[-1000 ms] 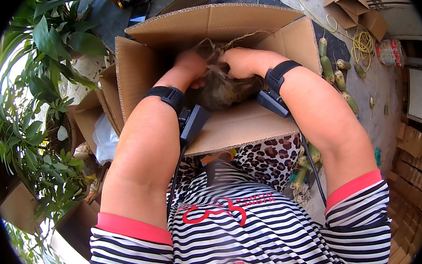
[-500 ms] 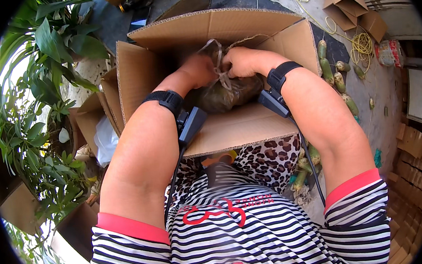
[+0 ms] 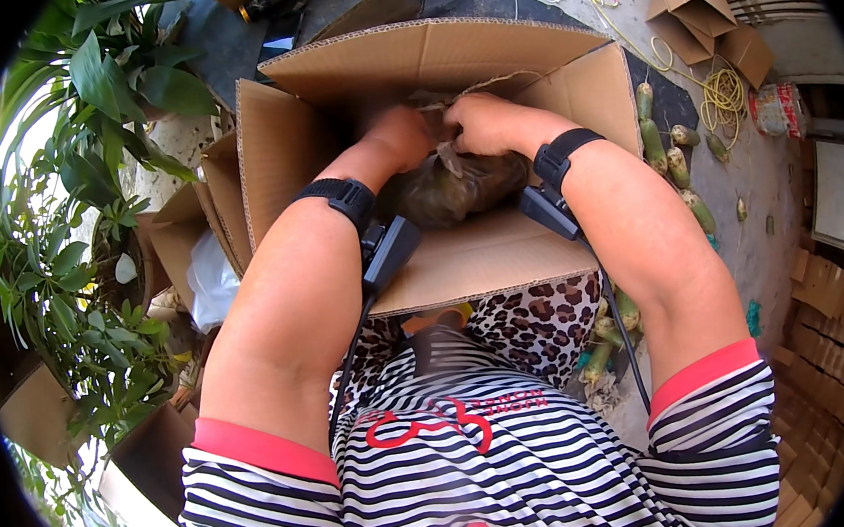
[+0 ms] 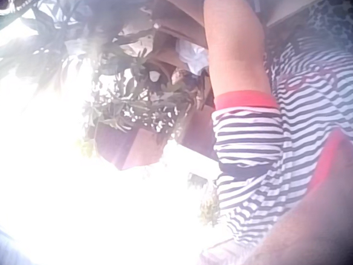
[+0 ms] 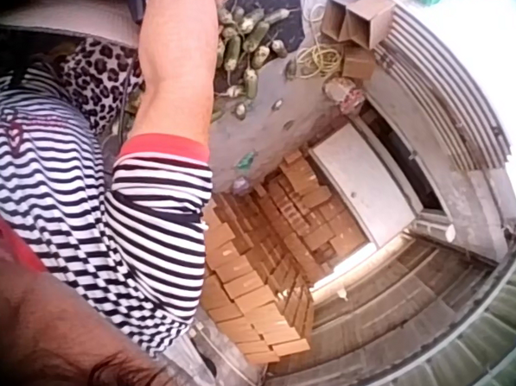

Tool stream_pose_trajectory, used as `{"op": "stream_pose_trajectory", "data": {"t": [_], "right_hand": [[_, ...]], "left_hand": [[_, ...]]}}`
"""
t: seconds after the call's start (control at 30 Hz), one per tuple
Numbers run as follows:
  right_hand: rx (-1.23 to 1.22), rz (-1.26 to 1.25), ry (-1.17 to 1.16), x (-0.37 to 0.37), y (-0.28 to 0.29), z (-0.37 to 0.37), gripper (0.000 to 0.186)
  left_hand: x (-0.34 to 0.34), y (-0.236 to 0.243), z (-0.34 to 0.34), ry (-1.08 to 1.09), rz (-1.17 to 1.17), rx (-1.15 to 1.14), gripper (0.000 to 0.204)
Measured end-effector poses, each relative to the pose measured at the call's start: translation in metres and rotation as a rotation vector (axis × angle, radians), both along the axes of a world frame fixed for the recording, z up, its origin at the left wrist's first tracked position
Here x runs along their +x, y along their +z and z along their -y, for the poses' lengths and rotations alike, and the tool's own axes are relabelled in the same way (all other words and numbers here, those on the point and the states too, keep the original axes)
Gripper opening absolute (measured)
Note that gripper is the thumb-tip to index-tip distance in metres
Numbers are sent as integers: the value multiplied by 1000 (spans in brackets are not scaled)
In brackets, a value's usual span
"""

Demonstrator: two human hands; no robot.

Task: The person sits on the floor and packs green vegetables into a plastic bag. They then place the bag into a cardboard box and tie the box shut with a string.

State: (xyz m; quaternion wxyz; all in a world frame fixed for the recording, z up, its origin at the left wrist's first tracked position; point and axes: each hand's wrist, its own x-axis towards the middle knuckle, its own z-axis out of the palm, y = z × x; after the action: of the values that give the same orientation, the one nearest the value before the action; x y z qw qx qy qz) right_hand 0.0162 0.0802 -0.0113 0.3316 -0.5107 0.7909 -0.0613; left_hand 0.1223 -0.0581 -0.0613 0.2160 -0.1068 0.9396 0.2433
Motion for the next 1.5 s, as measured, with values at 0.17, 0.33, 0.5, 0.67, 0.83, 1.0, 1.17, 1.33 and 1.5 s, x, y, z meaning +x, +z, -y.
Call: {"op": "stream_pose_trajectory", "data": {"t": [0.17,0.33,0.5,0.67,0.83,1.0,1.17,1.33,1.5], "right_hand": [[51,62,31,-3,-12,-3,32],[241,309,-238,6,13,1,35],[192,70,-112,9,15,2,28],[-84,-254,-60,14,3,-1,20],[-225,-411,123,18,0,-6,17],[-192,-254,42,15,-1,-4,19],[16,5,-56,13,1,-7,22],[125,231,-121,15,1,-2,26],[45,-267,136,31,2,-2,27]], "left_hand": [[-6,-10,-16,-50,-53,-425,20],[-3,10,-2,268,58,161,17],[4,10,4,237,-32,281,15],[3,7,-3,46,-199,58,19],[4,19,-13,235,11,234,22],[4,31,-10,457,286,547,23],[10,48,-13,525,443,613,24],[14,44,-7,522,527,628,21],[9,43,-9,520,564,621,18]]}}
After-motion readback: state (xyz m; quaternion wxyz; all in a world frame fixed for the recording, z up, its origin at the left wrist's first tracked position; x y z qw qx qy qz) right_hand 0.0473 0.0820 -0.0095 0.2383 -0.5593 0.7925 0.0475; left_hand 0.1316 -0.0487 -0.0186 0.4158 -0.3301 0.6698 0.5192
